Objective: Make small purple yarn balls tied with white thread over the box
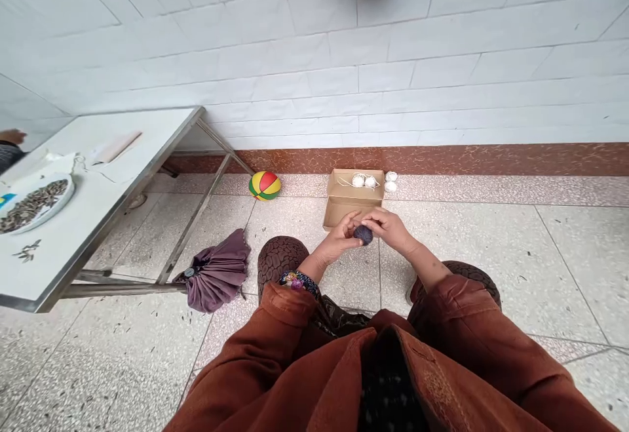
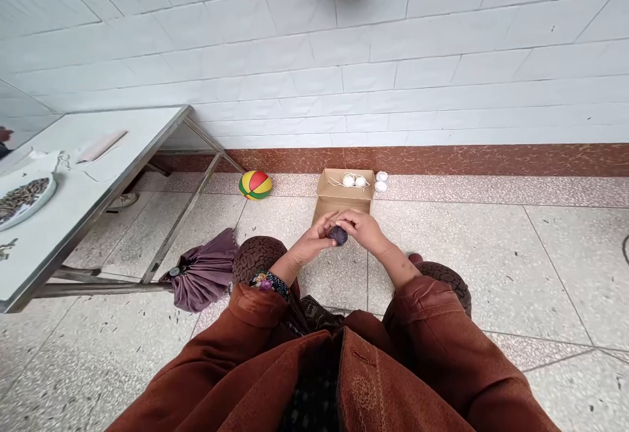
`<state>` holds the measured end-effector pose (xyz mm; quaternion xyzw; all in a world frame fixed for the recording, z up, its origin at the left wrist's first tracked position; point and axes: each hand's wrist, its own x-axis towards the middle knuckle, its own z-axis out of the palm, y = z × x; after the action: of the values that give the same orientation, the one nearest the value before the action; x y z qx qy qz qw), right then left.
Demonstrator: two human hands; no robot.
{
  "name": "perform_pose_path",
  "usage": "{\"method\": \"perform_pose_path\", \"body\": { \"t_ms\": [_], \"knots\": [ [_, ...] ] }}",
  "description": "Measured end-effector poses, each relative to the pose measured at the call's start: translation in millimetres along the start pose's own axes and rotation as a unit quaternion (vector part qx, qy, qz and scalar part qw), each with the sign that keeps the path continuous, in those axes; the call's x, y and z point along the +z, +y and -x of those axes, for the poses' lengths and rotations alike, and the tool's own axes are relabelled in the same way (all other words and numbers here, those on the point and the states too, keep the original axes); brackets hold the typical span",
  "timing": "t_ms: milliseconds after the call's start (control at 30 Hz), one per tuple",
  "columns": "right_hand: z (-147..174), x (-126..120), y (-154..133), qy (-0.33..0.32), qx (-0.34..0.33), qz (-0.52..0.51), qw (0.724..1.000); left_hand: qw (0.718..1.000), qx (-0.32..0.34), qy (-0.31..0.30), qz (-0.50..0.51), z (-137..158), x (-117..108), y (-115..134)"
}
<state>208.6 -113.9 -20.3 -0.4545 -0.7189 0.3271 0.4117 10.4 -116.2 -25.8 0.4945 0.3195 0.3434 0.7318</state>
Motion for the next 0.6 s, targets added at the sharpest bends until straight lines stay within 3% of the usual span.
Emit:
{"method": "perform_pose_path", "body": {
  "t_ms": [100,167,300,367,500,600],
  "knots": [
    [-5.2,3.1,2.6,0.035,0.042,-0.008,0.999,1.000,0.013,-0.006,0.020,5.9,3.2,23.1],
    [-9.7,10.3,2.9,0.018,0.054,0.002,0.998,0.999,0.027,0.021,0.017,2.9,-2.1,38.1],
    [-25.5,20.6,-14.2,-0.081,-0.033,0.027,0.996,0.989,0.056,0.138,-0.023,-20.9,-29.6,63.3],
    [-38.6,16.7,-31.8,-0.112,-0.086,0.040,0.989,0.983,0.056,0.165,-0.059,-35.7,-45.0,72.6],
    [-71.9,-8.1,-58.8,-0.058,-0.115,0.056,0.990,0.987,0.046,0.119,-0.094,-54.4,-59.6,76.7],
    [-91.5,-23.6,-51.2,0.005,-0.083,0.049,0.995,0.990,0.058,0.042,-0.125,-54.6,-53.2,68.5]
  ]
}}
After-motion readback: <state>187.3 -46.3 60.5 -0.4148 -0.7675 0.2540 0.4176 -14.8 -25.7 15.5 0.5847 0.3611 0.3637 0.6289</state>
